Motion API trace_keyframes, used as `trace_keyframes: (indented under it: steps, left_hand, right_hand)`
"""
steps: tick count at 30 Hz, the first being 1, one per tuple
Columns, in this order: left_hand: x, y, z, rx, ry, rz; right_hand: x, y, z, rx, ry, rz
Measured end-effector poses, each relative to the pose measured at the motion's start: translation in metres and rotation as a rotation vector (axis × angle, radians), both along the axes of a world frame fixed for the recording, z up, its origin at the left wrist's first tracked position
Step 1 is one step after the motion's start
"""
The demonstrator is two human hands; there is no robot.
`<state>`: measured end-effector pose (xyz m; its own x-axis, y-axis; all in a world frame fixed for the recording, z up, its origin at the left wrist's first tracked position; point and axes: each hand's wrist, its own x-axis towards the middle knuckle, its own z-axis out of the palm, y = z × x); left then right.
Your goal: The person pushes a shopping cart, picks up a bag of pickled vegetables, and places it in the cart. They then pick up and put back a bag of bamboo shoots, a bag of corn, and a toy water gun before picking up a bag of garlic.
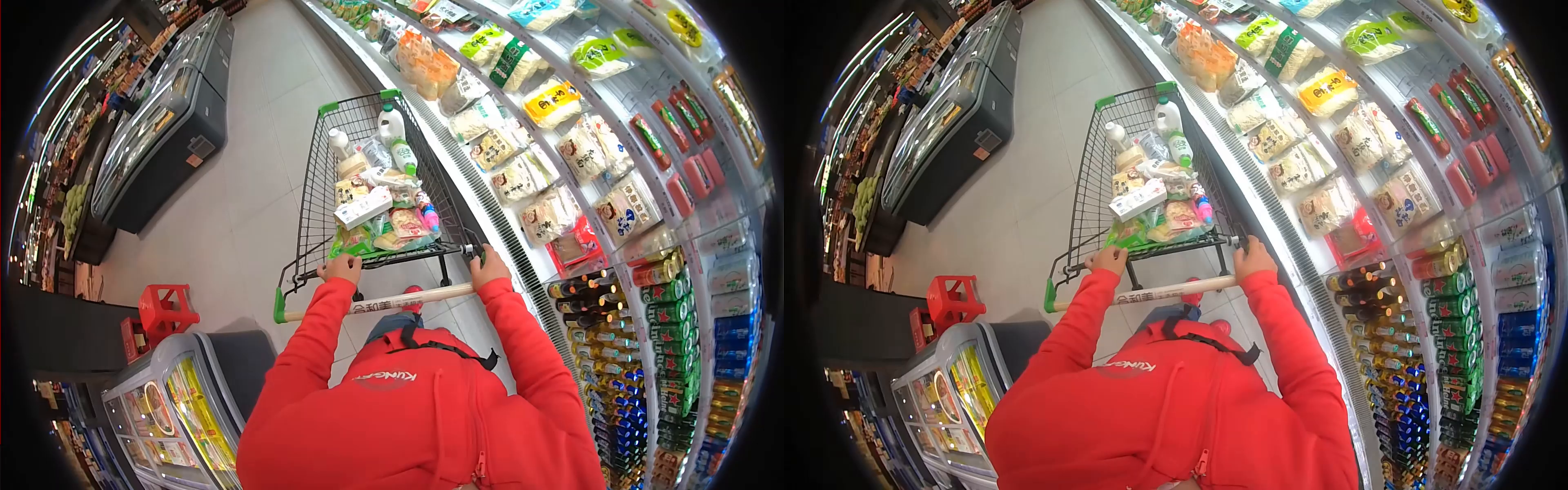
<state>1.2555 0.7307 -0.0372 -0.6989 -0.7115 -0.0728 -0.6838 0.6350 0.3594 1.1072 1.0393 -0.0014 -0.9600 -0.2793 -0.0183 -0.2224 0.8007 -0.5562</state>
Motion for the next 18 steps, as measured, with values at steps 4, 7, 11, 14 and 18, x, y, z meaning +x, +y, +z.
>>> trace_keyframes:
  steps: [4,7,11,14,18]
  left_hand:
    - [-0.012,0.016,0.005,0.011,0.008,0.035]
    - [-0.021,0.02,0.012,0.039,0.015,0.059]
    - [-0.04,0.027,0.011,0.038,0.034,0.096]
    - [-0.053,0.011,0.011,0.033,0.055,0.095]
    - [-0.075,0.014,0.004,0.01,-0.008,0.199]
  right_hand:
    - [-0.024,0.009,-0.005,0.013,-0.034,0.051]
    - [-0.035,0.009,-0.003,0.043,-0.048,0.07]
    - [-0.064,0.015,-0.01,-0.023,-0.036,0.099]
    - [-0.082,-0.001,-0.006,-0.07,-0.064,0.119]
    - [-0.105,-0.006,-0.004,0.013,-0.089,0.183]
